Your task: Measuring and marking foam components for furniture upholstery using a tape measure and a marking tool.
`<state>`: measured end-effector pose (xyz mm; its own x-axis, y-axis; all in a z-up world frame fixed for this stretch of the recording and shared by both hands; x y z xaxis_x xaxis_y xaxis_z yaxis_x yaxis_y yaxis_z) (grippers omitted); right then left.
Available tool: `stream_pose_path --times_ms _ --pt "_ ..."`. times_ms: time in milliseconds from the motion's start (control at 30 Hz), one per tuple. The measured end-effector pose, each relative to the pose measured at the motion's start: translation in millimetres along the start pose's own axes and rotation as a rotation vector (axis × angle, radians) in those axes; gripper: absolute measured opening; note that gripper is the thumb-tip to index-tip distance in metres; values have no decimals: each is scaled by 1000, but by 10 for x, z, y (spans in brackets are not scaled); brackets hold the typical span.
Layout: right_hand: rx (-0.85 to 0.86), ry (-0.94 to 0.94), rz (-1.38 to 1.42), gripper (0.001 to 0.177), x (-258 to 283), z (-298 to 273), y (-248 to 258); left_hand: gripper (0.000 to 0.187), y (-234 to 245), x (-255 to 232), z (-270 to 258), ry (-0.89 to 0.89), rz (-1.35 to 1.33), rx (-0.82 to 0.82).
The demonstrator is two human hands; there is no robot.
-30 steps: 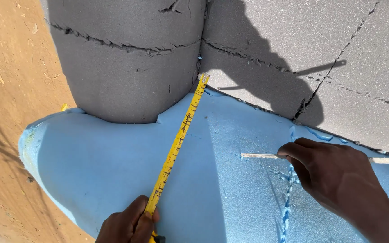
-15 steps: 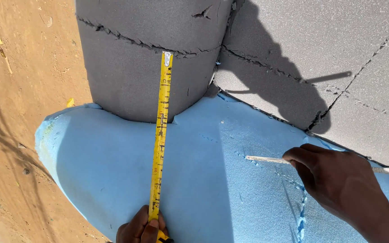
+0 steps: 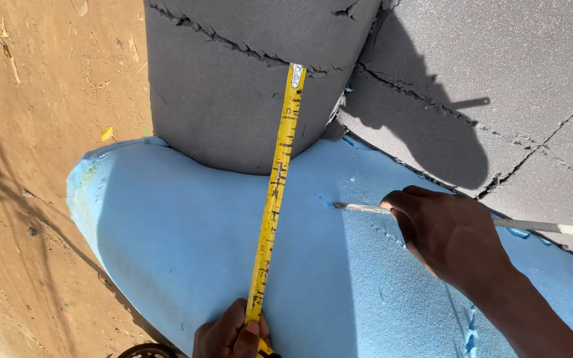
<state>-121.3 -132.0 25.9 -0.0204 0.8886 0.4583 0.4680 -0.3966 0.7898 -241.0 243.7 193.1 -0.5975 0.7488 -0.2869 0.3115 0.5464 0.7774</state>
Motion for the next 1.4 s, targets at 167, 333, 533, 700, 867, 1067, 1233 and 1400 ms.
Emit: stream_pose_path --times_ms 167,333,533,700,867,1067,1233,1400 --pt "187 -178 -65 26 -117 -126 163 54 -35 26 15 60 -10 37" --pt "16 -81 63 26 392 503 -83 53 -60 4 8 86 14 45" --pt "-4 -8 140 29 634 748 -296 53 -46 0 -34 147 -41 42" --pt "15 -43 118 25 314 394 -4 52 -61 42 -46 216 -43 65" --pt "40 -31 -20 16 115 184 77 62 -71 -38 -36 81 -77 -15" --pt "2 -39 83 30 386 380 33 64 -16 -28 -4 33 -56 11" --pt "80 -68 -21 17 -48 -140 171 62 30 -38 1 52 -67 19" --pt "186 -185 -135 23 -446 -602 296 52 30 -106 8 30 -169 -17"
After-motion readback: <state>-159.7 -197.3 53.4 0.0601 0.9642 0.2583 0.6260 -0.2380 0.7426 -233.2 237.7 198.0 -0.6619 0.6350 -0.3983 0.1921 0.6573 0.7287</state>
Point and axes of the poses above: each hand's wrist, its own z-axis towards the middle knuckle, its own y-axis out of the back of the hand, x = y × z, the point moved 4 cm from there along z, towards the middle knuckle, and after that the axes turned 12 degrees about -x, right-handed, at the moved point
